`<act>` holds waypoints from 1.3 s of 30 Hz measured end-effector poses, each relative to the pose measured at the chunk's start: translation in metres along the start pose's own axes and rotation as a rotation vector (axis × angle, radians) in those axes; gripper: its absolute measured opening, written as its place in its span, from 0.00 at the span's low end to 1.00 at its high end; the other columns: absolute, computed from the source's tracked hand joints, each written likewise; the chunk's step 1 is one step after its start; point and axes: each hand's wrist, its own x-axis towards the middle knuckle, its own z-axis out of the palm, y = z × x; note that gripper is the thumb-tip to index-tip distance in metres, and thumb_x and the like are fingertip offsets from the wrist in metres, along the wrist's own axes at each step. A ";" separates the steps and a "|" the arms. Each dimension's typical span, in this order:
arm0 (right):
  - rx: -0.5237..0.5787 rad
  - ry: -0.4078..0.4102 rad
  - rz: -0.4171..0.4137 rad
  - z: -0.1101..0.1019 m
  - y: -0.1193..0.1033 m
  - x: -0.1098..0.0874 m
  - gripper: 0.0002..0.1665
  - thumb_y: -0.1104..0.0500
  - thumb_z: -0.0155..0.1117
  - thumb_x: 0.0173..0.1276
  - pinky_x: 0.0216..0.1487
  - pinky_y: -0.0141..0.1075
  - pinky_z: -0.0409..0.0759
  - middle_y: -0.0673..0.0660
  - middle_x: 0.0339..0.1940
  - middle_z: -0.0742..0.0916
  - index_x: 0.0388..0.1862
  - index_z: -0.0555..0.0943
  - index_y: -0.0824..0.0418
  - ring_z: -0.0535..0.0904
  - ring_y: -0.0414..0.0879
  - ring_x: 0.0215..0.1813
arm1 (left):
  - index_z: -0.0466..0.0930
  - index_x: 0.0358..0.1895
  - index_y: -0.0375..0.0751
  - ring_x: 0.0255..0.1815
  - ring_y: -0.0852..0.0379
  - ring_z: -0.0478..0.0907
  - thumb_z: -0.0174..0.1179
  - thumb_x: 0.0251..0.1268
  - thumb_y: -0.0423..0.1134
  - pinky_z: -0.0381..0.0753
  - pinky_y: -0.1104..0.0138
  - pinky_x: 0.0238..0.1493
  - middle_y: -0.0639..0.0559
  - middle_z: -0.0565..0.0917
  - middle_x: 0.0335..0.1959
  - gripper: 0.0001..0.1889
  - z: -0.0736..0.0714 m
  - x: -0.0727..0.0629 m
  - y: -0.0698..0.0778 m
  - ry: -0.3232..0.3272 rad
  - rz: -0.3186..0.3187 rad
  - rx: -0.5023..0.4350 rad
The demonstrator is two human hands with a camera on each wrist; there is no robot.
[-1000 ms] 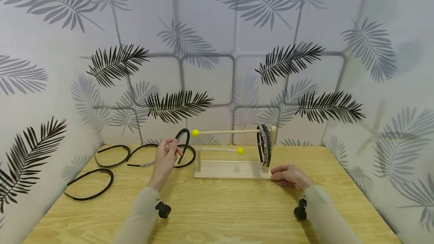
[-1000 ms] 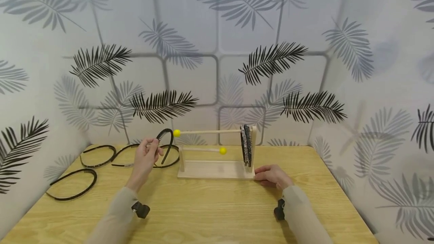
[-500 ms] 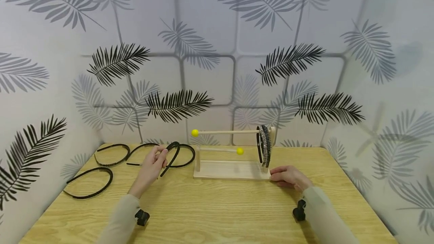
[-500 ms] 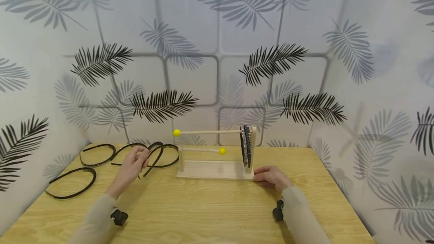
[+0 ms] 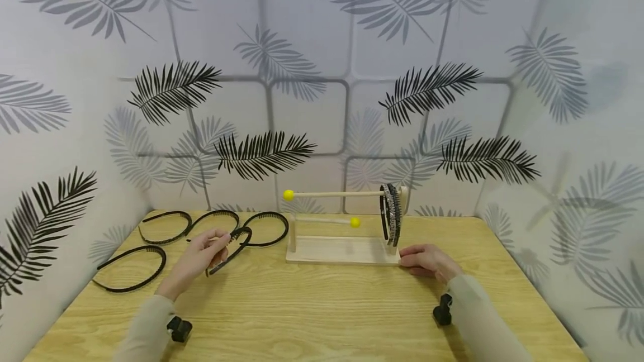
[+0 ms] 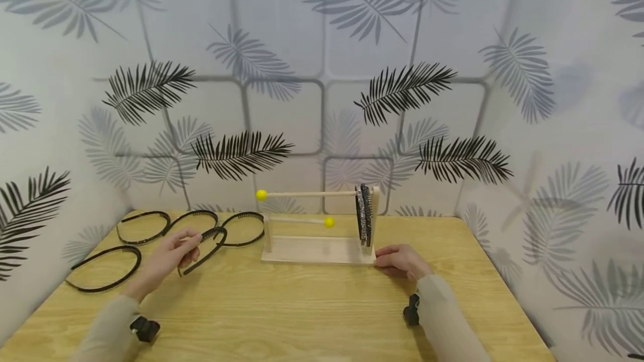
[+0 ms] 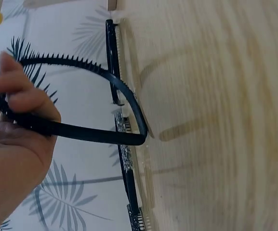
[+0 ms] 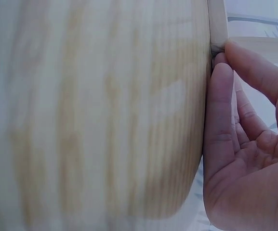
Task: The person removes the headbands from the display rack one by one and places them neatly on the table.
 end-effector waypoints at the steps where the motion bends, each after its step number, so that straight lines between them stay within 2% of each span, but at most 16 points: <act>1: 0.008 0.002 0.003 0.001 0.000 0.000 0.28 0.61 0.69 0.64 0.46 0.36 0.85 0.57 0.50 0.87 0.62 0.76 0.69 0.85 0.39 0.41 | 0.73 0.47 0.36 0.18 0.57 0.67 0.49 0.77 0.51 0.70 0.63 0.21 0.41 0.78 0.26 0.18 -0.003 -0.001 0.000 -0.016 -0.006 -0.011; 5: 0.015 -0.012 0.008 0.001 0.000 -0.001 0.28 0.62 0.69 0.65 0.45 0.36 0.85 0.58 0.50 0.86 0.62 0.76 0.70 0.85 0.39 0.41 | 0.77 0.45 0.34 0.22 0.55 0.73 0.53 0.75 0.49 0.75 0.62 0.25 0.42 0.81 0.30 0.18 -0.012 -0.003 -0.001 -0.088 -0.045 -0.006; 8: 0.004 -0.017 0.000 0.000 0.000 -0.001 0.28 0.62 0.68 0.65 0.45 0.35 0.85 0.57 0.50 0.86 0.63 0.76 0.70 0.84 0.39 0.41 | 0.79 0.46 0.32 0.28 0.50 0.76 0.57 0.72 0.50 0.77 0.61 0.29 0.43 0.81 0.33 0.20 -0.016 -0.003 -0.004 -0.118 -0.079 0.050; 11: -0.003 -0.006 -0.001 -0.002 -0.002 -0.001 0.28 0.61 0.69 0.65 0.45 0.35 0.85 0.56 0.48 0.87 0.62 0.76 0.69 0.84 0.39 0.40 | 0.80 0.50 0.31 0.32 0.48 0.76 0.60 0.69 0.51 0.78 0.61 0.31 0.43 0.81 0.36 0.23 -0.020 -0.005 -0.007 -0.119 -0.105 0.113; 17: -0.015 -0.006 0.016 -0.003 -0.004 -0.002 0.28 0.61 0.68 0.66 0.44 0.35 0.85 0.56 0.49 0.87 0.63 0.76 0.69 0.84 0.38 0.40 | 0.84 0.51 0.36 0.34 0.55 0.74 0.63 0.67 0.50 0.77 0.61 0.34 0.47 0.83 0.43 0.20 -0.027 -0.008 -0.016 -0.101 -0.113 0.217; 24: 0.001 -0.007 0.023 0.000 -0.006 -0.003 0.28 0.62 0.67 0.66 0.44 0.35 0.84 0.56 0.49 0.87 0.63 0.75 0.69 0.84 0.38 0.40 | 0.84 0.51 0.37 0.44 0.53 0.79 0.64 0.66 0.49 0.80 0.58 0.45 0.46 0.84 0.47 0.20 -0.036 -0.005 -0.026 -0.152 -0.106 0.242; 31: 0.006 -0.003 0.004 -0.001 -0.001 -0.003 0.27 0.62 0.67 0.66 0.44 0.34 0.84 0.57 0.48 0.87 0.62 0.76 0.70 0.84 0.38 0.40 | 0.87 0.46 0.39 0.42 0.55 0.79 0.68 0.62 0.49 0.78 0.62 0.43 0.50 0.86 0.43 0.17 -0.035 0.004 -0.029 -0.200 -0.137 0.290; 36: -0.003 0.004 0.008 -0.001 0.001 -0.002 0.27 0.62 0.68 0.66 0.45 0.35 0.84 0.57 0.50 0.86 0.62 0.76 0.70 0.84 0.38 0.40 | 0.87 0.43 0.39 0.29 0.59 0.73 0.69 0.61 0.46 0.75 0.66 0.31 0.53 0.85 0.33 0.15 -0.034 0.007 -0.030 -0.265 -0.182 0.305; 39: -0.006 -0.003 -0.005 -0.001 -0.001 -0.001 0.28 0.62 0.68 0.66 0.45 0.35 0.84 0.59 0.51 0.86 0.63 0.75 0.70 0.84 0.38 0.41 | 0.87 0.43 0.37 0.25 0.59 0.70 0.69 0.61 0.45 0.73 0.66 0.28 0.54 0.83 0.29 0.15 -0.034 0.006 -0.030 -0.297 -0.198 0.301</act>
